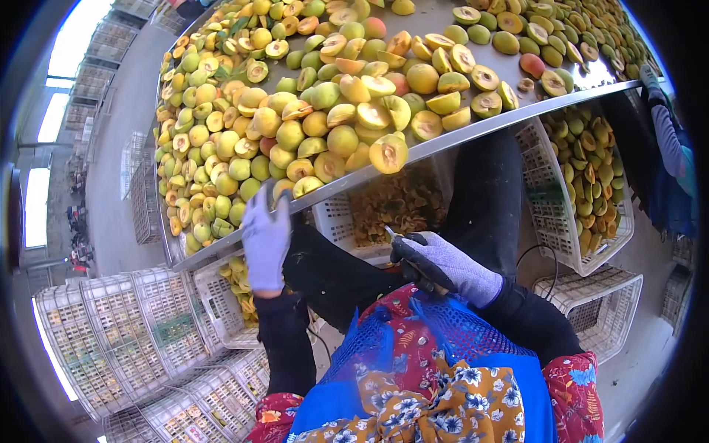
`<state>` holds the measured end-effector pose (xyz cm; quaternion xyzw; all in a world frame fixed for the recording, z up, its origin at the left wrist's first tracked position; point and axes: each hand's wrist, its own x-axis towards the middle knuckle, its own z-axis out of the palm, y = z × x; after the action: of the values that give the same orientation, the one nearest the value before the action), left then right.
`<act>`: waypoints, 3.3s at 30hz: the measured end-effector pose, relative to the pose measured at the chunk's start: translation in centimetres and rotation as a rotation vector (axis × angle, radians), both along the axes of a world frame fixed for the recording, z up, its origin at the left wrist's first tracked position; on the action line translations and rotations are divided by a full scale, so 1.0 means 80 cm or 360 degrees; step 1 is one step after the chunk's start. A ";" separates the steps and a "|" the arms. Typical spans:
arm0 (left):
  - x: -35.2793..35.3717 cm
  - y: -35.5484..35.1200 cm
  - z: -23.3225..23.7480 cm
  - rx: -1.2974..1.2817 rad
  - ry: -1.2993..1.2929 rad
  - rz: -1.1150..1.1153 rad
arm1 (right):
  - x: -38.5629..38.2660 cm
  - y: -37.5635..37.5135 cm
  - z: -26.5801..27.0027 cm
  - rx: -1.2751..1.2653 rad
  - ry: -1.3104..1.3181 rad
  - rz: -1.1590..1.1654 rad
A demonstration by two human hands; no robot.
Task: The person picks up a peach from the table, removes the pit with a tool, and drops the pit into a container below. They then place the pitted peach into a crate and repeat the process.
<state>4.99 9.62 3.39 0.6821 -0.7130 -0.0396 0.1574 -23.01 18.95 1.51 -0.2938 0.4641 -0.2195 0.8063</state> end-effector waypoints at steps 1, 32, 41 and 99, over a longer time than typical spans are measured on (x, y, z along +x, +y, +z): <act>-0.013 -0.024 -0.022 0.0114 -0.0098 -0.0118 | 0.000 -0.002 0.005 0.0128 -0.0001 -0.0019; -0.101 0.075 -0.007 0.0610 0.1652 -0.0272 | 0.031 -0.012 0.033 -0.1640 0.1151 0.0410; -0.115 0.076 -0.015 0.0667 0.1750 0.0174 | 0.040 -0.002 0.012 -0.1558 0.1100 0.0276; -0.148 0.109 -0.043 0.0660 0.2357 -0.0051 | 0.014 0.024 0.028 0.0016 -0.0348 -0.0143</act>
<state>-6.85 18.32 -0.08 0.4828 -0.4093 -0.6212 0.4620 -21.91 20.88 3.73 -0.2428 0.3871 -0.2838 0.8430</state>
